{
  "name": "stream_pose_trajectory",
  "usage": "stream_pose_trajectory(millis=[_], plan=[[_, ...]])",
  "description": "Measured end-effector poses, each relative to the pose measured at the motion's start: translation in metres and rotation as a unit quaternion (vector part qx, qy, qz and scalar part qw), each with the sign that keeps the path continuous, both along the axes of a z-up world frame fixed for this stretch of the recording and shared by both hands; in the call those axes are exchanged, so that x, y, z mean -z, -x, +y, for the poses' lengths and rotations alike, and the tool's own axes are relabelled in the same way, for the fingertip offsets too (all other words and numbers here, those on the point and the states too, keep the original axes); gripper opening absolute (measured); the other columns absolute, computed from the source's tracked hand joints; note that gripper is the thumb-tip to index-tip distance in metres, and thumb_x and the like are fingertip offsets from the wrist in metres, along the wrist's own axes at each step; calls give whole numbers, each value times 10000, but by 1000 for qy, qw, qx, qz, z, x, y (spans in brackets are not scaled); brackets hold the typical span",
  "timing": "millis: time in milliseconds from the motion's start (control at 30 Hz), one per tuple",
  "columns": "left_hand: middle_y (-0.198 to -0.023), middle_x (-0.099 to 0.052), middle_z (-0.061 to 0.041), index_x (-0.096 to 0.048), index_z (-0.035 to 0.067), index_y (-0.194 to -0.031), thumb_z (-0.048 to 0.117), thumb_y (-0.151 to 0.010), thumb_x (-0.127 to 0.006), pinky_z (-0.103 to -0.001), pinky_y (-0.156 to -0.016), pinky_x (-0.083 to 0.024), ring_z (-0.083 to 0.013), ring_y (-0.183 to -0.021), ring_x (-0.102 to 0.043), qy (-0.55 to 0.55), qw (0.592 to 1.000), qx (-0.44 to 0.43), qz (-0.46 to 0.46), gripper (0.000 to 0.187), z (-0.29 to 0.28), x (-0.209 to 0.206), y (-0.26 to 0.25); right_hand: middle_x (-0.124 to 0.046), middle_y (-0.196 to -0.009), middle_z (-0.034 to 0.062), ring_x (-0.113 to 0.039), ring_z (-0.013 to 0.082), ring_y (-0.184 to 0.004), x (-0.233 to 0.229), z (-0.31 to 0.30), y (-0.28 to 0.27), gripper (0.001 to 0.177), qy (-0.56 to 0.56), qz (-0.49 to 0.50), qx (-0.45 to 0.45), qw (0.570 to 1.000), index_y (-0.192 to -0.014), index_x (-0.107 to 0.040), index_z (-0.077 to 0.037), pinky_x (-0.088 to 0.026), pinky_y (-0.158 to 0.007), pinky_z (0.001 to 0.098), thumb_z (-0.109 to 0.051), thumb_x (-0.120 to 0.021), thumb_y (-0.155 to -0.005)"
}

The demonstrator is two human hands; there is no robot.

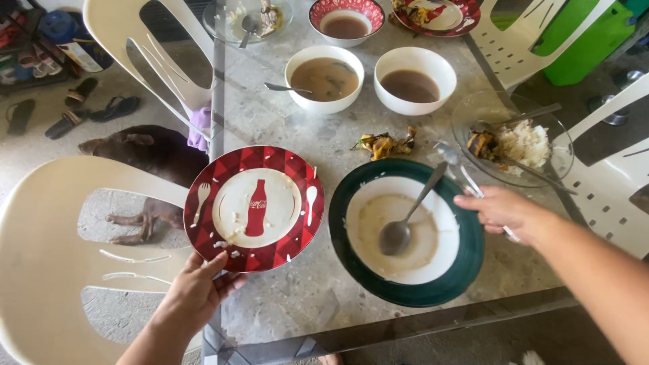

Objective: Clear leftover food and dirty dishes from the dining table.

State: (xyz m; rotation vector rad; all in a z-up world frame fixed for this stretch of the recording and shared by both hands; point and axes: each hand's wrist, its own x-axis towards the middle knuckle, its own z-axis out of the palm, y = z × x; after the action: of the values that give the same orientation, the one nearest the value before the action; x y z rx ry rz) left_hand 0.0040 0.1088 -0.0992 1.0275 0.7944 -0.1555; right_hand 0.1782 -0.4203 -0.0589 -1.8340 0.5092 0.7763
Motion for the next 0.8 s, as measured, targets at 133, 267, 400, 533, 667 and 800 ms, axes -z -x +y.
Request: stream_pose_trajectory(millis=[133, 267, 400, 533, 667, 800], plan=[[-1125, -686, -159, -491, 114, -1398, 107, -987, -544, -389, -696, -636, -270, -842, -703, -9, 1000, 22, 5, 415, -14, -2, -6, -422, -629, -48, -306, 60, -456, -21, 1, -23, 209, 3, -38, 2, 999, -1036, -583, -82, -208, -375, 250, -236, -690, -943], [-1119, -704, -225, -489, 107, -1417, 107, -992, -553, -394, -695, -654, -298, -829, -707, 2, 997, 23, 73, 431, -44, -11, -17, -430, -605, -61, -273, 55, -415, -16, 55, -38, 165, -85, -49, 6, 995, -1013, -609, -110, -208, -363, 246, -221, -698, -930], [-1117, -707, -193, -484, 127, -1415, 102, -1014, -545, -392, -683, -626, -281, -866, -722, 11, 996, 80, 47, 407, -65, -15, -23, -465, -634, -54, -312, 52, -434, 17, 115, -34, 169, -169, -68, 27, 983, -945, -546, -119, -201, -360, 252, -189, -699, -958], [-1126, -734, -183, -512, 133, -1380, 152, -1044, -425, -384, -750, -648, -258, -911, -749, -12, 983, 161, 88, 348, -59, -29, -27, -437, -625, -49, -280, 58, -430, 26, 162, -25, 124, -130, -56, 54, 988, -952, -564, -131, -197, -361, 256, -202, -665, -965], [-1150, -745, -175, -566, 16, -1298, 97, -1042, -355, -386, -813, -664, -265, -975, -769, -6, 968, 219, 121, 342, -54, -39, -29, -436, -639, -37, -296, 67, -438, 37, 184, -18, 154, -120, -59, 78, 988, -959, -551, -109, -215, -360, 260, -211, -666, -978], [-1163, -758, -235, -582, -55, -1234, 36, -1000, -414, -396, -828, -658, -301, -1000, -771, 4, 962, 235, 142, 303, -45, -44, -27, -386, -616, -48, -291, 67, -440, 32, 198, -12, 173, -124, -59, 83, 987, -956, -553, -103, -220, -358, 261, -224, -676, -975]])
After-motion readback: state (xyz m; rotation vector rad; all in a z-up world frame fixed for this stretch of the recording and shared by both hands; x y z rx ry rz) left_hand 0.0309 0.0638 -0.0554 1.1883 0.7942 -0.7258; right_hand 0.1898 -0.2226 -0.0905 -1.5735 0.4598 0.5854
